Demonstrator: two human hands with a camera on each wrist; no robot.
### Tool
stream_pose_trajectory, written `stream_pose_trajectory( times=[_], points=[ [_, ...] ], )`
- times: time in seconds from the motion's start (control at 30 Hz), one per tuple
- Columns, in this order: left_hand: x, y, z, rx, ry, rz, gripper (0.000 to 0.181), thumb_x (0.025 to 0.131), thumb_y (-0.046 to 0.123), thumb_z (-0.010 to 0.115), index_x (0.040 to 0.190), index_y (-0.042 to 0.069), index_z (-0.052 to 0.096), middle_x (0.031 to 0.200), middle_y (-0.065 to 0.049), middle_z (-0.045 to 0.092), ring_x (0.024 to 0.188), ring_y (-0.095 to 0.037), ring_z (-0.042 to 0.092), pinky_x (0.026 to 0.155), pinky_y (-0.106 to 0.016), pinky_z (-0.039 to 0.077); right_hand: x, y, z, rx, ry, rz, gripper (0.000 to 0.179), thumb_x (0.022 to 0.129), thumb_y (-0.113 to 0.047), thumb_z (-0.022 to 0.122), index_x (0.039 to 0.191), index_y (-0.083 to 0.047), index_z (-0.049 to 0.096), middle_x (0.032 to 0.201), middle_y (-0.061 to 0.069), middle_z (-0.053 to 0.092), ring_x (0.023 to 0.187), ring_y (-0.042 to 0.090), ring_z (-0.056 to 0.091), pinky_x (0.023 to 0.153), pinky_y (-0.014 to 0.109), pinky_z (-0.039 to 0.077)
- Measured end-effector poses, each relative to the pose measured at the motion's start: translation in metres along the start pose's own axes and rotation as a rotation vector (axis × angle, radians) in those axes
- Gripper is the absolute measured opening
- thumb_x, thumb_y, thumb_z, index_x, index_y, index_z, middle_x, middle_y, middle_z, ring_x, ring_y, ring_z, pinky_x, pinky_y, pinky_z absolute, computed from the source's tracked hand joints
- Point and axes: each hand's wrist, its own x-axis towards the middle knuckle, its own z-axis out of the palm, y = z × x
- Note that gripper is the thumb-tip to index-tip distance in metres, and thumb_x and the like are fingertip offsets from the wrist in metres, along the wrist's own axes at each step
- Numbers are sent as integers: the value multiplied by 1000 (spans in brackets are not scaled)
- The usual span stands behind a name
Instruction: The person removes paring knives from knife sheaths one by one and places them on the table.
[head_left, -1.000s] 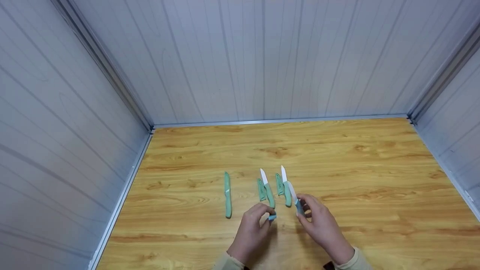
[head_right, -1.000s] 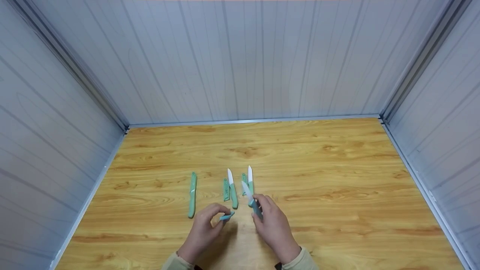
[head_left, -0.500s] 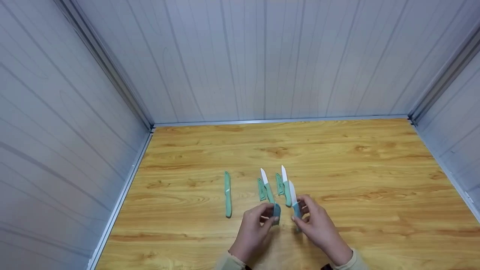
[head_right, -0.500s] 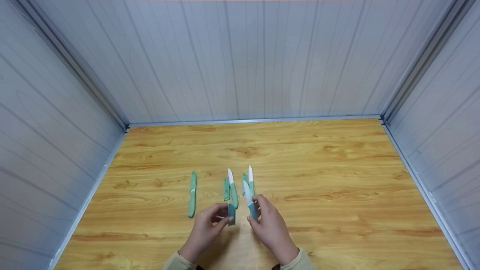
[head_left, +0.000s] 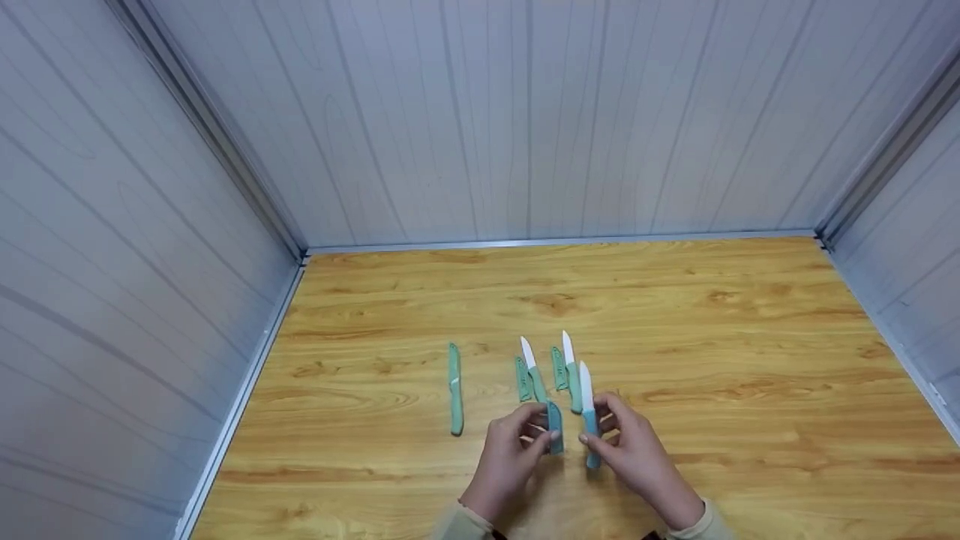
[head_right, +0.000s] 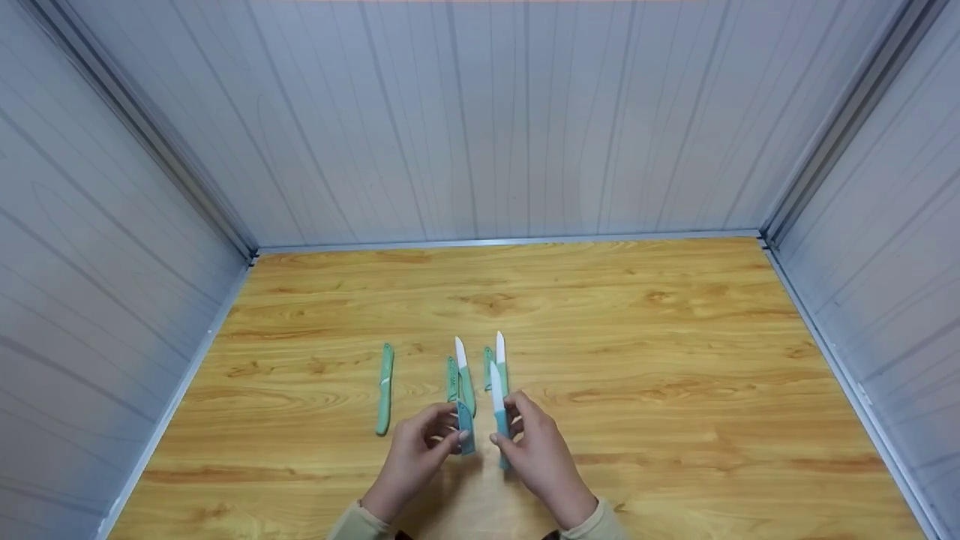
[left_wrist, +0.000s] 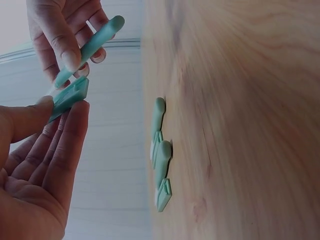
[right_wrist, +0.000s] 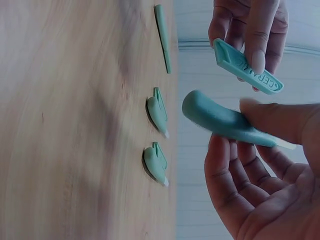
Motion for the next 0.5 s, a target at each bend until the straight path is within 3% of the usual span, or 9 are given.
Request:
stream_pose_trajectory(
  times=[0.2,0.5],
  points=[
    [2,-1,2,-25,8,5,28,88,10,69,116,9,63,93,4,67,79,-9,65,66,-25,56,1,2,0,50,-14,-1,36,83,-4,73,115,-4,55,96,15,62,83,22,63,63,29,55],
    [5,-5,3,-59,-4,-40,28,89,11,68,116,9,64,93,3,67,80,-11,65,68,-25,55,2,2,-2,132,-53,56,40,84,-6,72,120,0,54,99,14,60,85,24,63,66,30,55]
  ],
)
